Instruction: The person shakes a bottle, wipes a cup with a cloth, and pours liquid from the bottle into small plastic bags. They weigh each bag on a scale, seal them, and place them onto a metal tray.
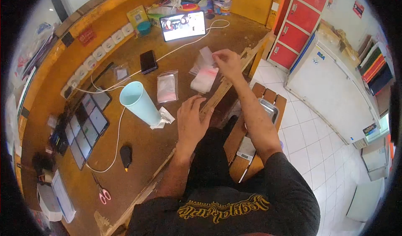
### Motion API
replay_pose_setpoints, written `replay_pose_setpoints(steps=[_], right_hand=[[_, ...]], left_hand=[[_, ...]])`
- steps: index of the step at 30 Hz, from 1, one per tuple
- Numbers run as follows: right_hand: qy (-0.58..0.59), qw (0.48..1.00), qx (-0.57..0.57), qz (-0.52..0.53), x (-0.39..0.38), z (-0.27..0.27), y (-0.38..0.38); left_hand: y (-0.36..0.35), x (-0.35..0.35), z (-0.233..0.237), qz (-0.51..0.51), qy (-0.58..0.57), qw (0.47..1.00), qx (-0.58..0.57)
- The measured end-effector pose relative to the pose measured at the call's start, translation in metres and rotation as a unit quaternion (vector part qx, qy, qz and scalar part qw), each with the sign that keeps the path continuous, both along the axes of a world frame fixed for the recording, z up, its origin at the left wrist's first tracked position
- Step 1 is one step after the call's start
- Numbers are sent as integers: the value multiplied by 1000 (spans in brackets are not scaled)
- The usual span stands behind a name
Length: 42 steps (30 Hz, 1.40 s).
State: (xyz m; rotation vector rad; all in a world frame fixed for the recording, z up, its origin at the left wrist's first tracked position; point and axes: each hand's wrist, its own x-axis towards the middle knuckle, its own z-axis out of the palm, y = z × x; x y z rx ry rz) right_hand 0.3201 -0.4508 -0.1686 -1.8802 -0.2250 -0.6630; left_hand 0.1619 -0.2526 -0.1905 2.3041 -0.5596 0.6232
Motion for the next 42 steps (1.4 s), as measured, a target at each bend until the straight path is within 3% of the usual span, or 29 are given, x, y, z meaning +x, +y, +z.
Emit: replay_pose_setpoints(steps=[2, 5, 9, 11, 12, 14, 15, 17, 22, 24, 25, 27, 28, 29, 30, 31, 33, 34, 36, 38, 40, 42], right_hand=[[4, 997, -70, -35, -15, -3, 3], [-42, 990, -138, -9, 10, -48, -10], [-55, 989, -137, -27, 1, -52, -13], [-35, 998, 46, -39, -27, -27, -5], [-36, 998, 46, -38, -45, -15, -3], [-29, 998, -54, -22, -90, 1, 0], [-23, 999, -23, 17, -110, -3, 6], [-14, 997, 10, 80, -152, -14, 14], [48, 992, 25, 114, -238, -47, 9], [77, 991, 24, 104, -266, -64, 6], [144, 971, 120, 148, -281, -70, 5], [232, 917, 264, 186, -308, -79, 8], [235, 916, 268, 183, -314, -81, 6], [300, 922, 197, 148, -321, -80, 3], [363, 917, 125, 111, -329, -79, 2], [368, 915, 130, 102, -334, -80, 3], [207, 974, -81, 41, -342, -81, 6], [223, 972, -73, 21, -348, -82, 6], [227, 972, -59, 16, -354, -84, 1], [217, 972, -63, -65, -361, -90, 0], [197, 968, -76, -136, -367, -94, -6], [173, 973, -71, -139, -372, -96, -12]], left_hand=[[-3, 5, -5, -24, 14, 997, -75], [-3, 11, -9, -46, 42, 994, -93], [-1, 11, -11, -40, 67, 991, -106], [1, 8, -10, -49, 89, 983, -152], [2, 7, -9, -49, 88, 983, -152], [0, 5, -6, -66, 95, 958, -262], [-4, 2, -5, -66, 94, 958, -262], [-13, -9, -5, -120, 131, 892, -417], [-8, -55, -28, -194, 288, 857, -381], [-3, -66, -44, -236, 430, 809, -323], [-3, -73, -50, -257, 464, 763, -370], [-5, -88, -58, -250, 489, 751, -366], [-6, -94, -60, -243, 507, 742, -364], [-7, -98, -60, -242, 512, 741, -362], [-8, -102, -58, -261, 408, 836, -258], [-11, -105, -57, -278, 293, 903, -147], [-19, -104, -64, -310, 295, 899, -95], [-22, -107, -68, -332, 288, 897, -45], [-31, -116, -75, -367, 273, 887, -60], [-38, -120, -81, -260, 221, 940, -14], [-51, -119, -75, -239, 249, 939, 1], [-61, -119, -65, -238, 382, 892, 27]])
